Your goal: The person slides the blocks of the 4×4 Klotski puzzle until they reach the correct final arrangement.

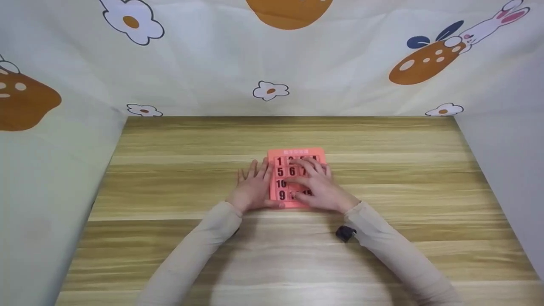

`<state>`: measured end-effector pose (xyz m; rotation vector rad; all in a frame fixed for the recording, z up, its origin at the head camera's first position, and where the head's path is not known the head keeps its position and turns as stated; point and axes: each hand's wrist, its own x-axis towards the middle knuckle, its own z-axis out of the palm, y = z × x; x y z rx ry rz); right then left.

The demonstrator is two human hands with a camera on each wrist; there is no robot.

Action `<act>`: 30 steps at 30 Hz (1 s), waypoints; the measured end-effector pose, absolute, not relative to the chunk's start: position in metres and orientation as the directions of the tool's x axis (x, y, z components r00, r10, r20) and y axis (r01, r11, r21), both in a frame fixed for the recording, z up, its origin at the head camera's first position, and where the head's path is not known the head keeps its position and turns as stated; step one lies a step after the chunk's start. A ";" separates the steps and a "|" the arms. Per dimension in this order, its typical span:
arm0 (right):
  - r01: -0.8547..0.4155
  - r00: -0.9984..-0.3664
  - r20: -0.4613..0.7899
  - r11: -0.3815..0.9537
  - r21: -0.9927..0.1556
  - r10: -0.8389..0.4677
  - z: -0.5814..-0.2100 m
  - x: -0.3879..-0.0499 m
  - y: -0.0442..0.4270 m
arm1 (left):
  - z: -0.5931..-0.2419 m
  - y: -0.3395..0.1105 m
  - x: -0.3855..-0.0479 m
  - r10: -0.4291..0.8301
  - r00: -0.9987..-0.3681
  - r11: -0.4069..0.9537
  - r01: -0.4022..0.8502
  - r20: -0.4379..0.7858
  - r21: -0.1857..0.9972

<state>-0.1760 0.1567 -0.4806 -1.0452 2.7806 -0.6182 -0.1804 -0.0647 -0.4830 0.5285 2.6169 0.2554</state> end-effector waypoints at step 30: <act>-0.646 -0.736 0.055 0.676 -0.354 -0.674 -0.480 -0.175 0.174 | -0.482 -0.064 -0.181 0.407 -0.816 0.909 0.316 -0.410 0.272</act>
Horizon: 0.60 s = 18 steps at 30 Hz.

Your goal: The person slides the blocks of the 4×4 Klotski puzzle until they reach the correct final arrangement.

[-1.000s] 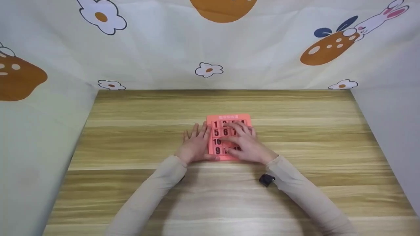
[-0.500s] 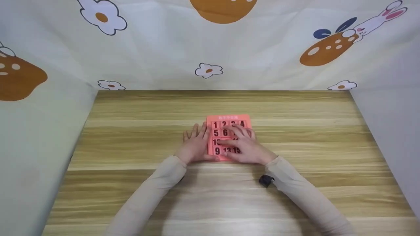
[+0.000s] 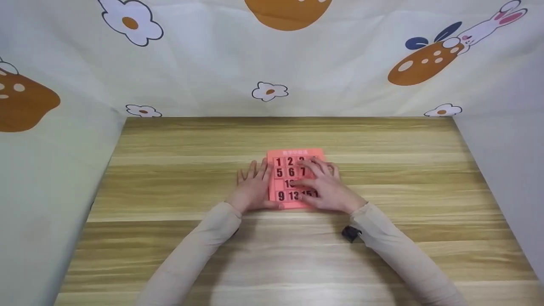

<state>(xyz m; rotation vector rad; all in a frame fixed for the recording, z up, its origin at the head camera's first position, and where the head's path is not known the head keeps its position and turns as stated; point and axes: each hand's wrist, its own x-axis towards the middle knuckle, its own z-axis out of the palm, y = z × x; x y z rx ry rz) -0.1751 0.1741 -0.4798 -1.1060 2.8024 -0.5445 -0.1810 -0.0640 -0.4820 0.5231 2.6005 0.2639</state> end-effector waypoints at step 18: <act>-0.764 -0.593 0.055 0.540 -0.353 -0.803 -0.483 -0.166 0.167 | -0.482 -0.064 -0.181 0.404 -0.817 0.909 0.309 -0.412 0.279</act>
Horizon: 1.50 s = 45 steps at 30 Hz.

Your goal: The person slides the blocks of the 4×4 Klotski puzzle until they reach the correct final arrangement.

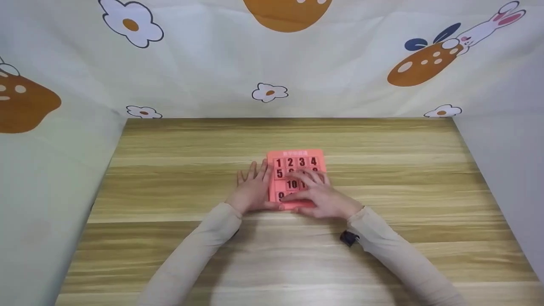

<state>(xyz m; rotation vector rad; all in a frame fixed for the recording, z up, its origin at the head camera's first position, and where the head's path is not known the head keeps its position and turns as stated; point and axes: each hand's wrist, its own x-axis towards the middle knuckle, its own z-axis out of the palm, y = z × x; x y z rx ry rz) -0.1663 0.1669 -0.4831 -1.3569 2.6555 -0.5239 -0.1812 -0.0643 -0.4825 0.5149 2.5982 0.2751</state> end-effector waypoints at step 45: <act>-0.673 -0.723 0.050 0.686 -0.277 -0.689 -0.475 -0.177 0.167 | -0.480 -0.063 -0.181 0.382 -0.812 0.920 0.286 -0.441 0.270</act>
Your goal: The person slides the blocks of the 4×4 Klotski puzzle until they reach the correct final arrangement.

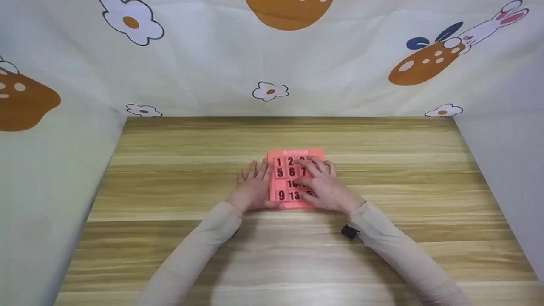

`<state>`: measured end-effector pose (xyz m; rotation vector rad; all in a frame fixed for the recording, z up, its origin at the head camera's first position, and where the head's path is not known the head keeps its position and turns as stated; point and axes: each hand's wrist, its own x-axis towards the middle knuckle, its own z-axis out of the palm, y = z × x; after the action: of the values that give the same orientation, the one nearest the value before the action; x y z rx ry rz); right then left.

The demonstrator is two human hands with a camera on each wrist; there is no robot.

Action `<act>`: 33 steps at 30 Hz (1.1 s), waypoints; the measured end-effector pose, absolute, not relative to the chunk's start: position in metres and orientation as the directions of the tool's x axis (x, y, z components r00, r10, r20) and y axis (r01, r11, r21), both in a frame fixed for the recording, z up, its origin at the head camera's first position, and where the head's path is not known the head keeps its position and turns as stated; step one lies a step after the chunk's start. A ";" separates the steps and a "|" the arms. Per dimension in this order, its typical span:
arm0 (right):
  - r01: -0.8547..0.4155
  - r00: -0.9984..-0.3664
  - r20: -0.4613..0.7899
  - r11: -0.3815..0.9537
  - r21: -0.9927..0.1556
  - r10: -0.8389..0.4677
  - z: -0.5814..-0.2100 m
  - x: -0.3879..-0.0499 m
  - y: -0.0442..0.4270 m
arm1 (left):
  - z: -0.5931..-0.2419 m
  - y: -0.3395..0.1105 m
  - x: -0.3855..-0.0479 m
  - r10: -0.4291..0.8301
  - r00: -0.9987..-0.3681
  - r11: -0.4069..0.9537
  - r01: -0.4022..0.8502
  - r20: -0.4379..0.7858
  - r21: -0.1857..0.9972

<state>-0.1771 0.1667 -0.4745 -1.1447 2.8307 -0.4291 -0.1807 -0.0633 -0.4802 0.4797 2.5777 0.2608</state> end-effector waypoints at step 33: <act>-0.708 -0.676 -0.007 0.653 -0.268 -0.737 -0.476 -0.172 0.160 | -0.482 -0.063 -0.181 0.389 -0.813 0.917 0.299 -0.433 0.264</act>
<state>-0.1719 0.1602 -0.4756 -1.2071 2.7505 -0.3713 -0.1809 -0.0629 -0.4816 0.4953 2.5849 0.2513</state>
